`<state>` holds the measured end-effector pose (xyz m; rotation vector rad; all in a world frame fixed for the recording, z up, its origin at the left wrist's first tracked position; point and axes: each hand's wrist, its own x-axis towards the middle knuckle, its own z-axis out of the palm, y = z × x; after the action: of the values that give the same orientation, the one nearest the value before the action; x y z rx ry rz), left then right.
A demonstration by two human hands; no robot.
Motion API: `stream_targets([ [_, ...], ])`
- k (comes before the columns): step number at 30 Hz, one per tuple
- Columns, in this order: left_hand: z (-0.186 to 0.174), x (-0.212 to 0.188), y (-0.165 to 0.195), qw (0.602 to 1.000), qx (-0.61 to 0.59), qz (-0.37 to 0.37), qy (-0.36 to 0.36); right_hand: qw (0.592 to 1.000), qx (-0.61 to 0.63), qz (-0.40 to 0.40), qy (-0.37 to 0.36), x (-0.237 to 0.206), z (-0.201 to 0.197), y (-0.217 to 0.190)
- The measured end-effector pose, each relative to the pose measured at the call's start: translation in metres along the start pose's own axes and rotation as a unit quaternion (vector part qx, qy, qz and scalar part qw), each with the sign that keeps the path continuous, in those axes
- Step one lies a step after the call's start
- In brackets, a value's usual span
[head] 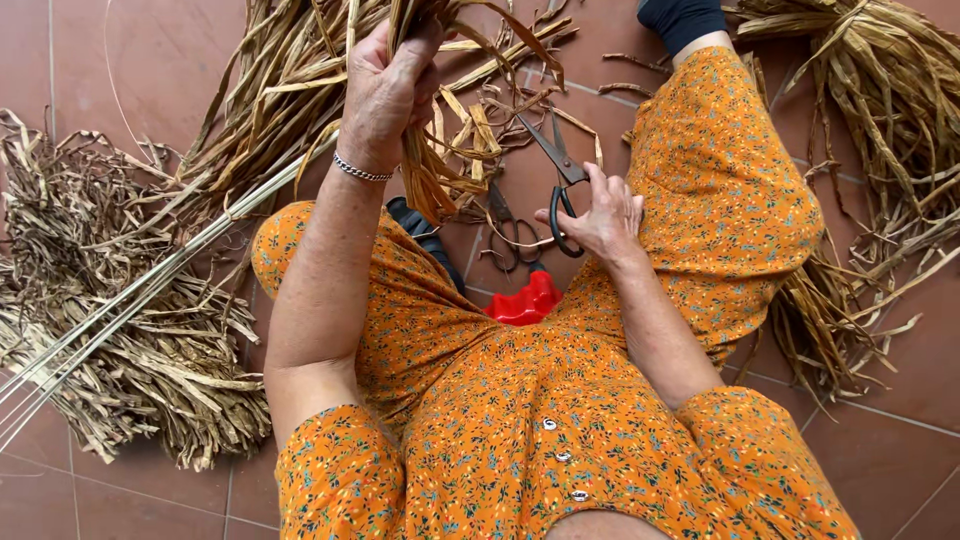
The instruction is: The person sits cross-legged on a tiled floor and repeatedly gathers bundles of dried plant material, aligns them, and trims the ends with shears. Trimmed pieces are set aside, and the process continues with additional bundles.
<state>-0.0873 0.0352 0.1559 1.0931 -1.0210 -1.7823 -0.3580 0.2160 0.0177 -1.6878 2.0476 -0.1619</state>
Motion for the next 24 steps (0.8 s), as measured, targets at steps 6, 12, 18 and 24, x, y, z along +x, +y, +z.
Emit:
stream_targets([
  [6,0.002,-0.005,-0.011,1.0,0.016,0.01,-0.012,0.999,0.025,0.009,-0.041,0.004,-0.002,0.002],
  [12,-0.008,-0.007,-0.017,0.999,-0.003,0.045,-0.021,0.991,0.036,0.074,-0.107,-0.01,-0.003,0.006],
  [18,-0.007,-0.013,-0.024,0.999,-0.01,0.014,-0.038,0.994,0.094,0.058,-0.022,-0.007,-0.008,0.004],
  [24,0.008,-0.019,-0.02,0.998,-0.019,-0.002,-0.054,0.997,0.062,-0.016,0.053,0.02,-0.002,-0.01],
])
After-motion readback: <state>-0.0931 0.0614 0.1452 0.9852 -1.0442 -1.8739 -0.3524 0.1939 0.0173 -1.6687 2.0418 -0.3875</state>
